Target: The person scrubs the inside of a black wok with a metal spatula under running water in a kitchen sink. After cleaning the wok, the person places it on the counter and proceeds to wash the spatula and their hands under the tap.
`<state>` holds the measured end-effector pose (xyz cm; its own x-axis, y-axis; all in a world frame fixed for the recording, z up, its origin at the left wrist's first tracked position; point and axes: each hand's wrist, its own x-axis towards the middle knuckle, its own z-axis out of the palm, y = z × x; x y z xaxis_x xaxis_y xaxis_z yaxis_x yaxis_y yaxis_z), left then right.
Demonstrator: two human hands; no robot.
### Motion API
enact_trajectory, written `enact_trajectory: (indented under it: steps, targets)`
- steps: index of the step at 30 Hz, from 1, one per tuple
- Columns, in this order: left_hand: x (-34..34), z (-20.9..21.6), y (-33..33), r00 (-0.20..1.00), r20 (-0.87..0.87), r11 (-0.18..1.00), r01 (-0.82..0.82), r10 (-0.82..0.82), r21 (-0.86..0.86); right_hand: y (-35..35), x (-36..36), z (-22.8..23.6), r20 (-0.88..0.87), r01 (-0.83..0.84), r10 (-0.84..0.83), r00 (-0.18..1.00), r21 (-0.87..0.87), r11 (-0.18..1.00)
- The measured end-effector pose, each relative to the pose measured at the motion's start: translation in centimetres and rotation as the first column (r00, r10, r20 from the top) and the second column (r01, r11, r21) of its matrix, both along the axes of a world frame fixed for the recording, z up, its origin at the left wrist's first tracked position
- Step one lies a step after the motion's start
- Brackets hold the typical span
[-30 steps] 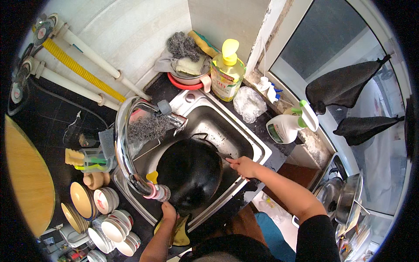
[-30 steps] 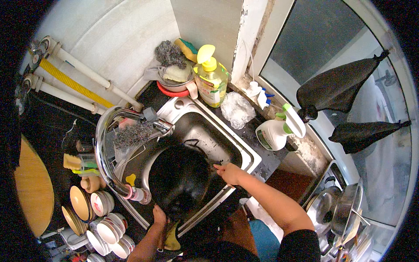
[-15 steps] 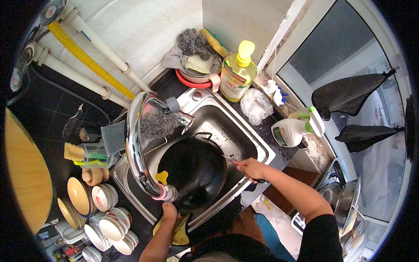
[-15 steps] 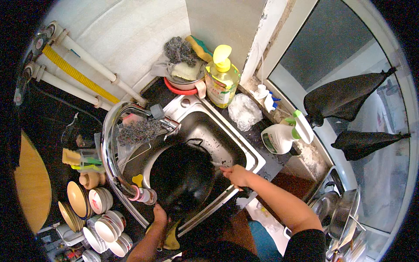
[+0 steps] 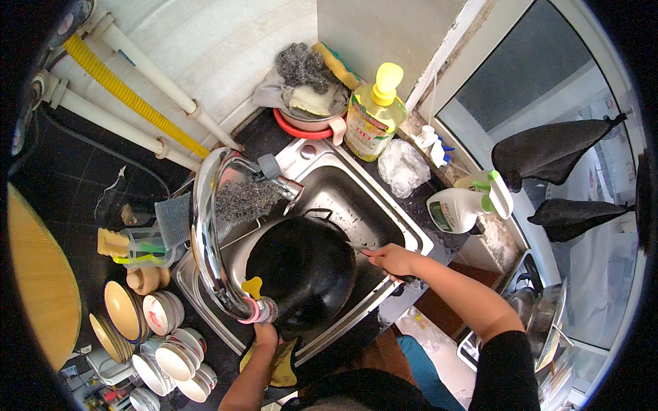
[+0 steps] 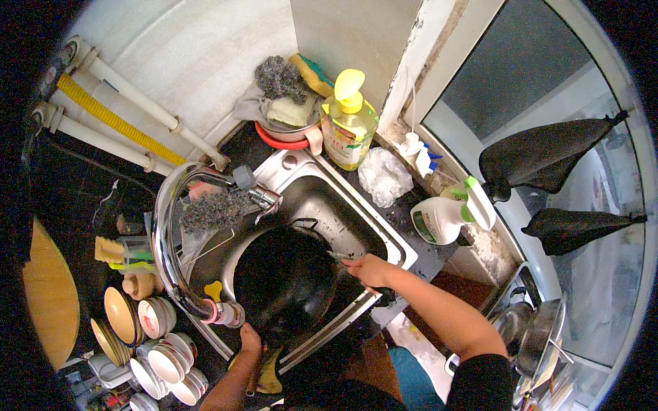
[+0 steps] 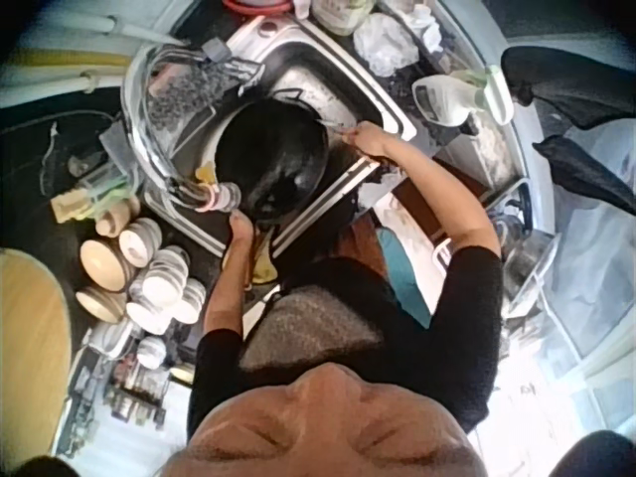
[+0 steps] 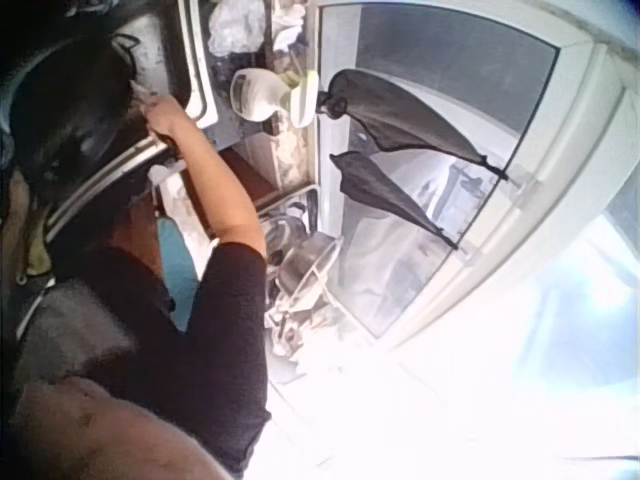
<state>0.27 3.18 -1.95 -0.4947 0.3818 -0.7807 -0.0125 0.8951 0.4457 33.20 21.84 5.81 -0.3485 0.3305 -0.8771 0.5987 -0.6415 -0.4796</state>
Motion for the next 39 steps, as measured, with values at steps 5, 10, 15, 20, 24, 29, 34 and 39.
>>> enact_trajectory:
  steps: [5,10,15,20,24,29,34,39]
  targets:
    - [-1.1,-2.6,-2.0,0.993,-0.027,0.994,0.111,-0.111,0.014,-0.1,-0.7,-3.0,0.029,0.007,-0.008,1.0,0.026,1.0]
    - [-1.4,-2.2,-1.2,1.0,0.002,1.0,-0.006,0.006,0.029,-0.9,-0.6,-1.3,-0.026,0.071,-0.07,0.997,0.033,0.997]
    - [0.0,-0.2,0.1,1.0,-0.006,1.0,0.028,-0.028,0.011,0.3,-0.7,-3.6,-0.052,0.123,-0.121,0.991,0.027,0.992]
    - [-0.6,-0.3,0.4,0.999,0.024,0.992,0.045,-0.042,-0.12,-1.1,-0.6,-3.7,-0.062,0.102,-0.096,0.993,0.105,0.989]
    - [-0.3,0.9,0.6,1.0,0.015,0.989,0.023,-0.021,-0.145,0.1,-0.8,-2.3,-0.05,-0.002,0.006,0.999,0.093,0.996]
    - [-0.8,-1.8,0.0,0.998,0.058,0.999,-0.012,0.009,0.052,1.7,-2.0,-10.6,-0.043,-0.007,0.018,0.999,0.24,0.971]
    - [0.0,0.8,0.2,0.994,-0.007,0.994,0.106,-0.106,0.017,0.7,1.0,-2.9,-0.081,-0.08,0.087,0.993,0.083,0.993]
    - [-0.4,-0.2,-0.1,0.999,0.021,0.998,0.049,-0.048,-0.05,2.6,-3.8,-4.4,0.09,-0.204,0.186,0.978,0.283,0.937]
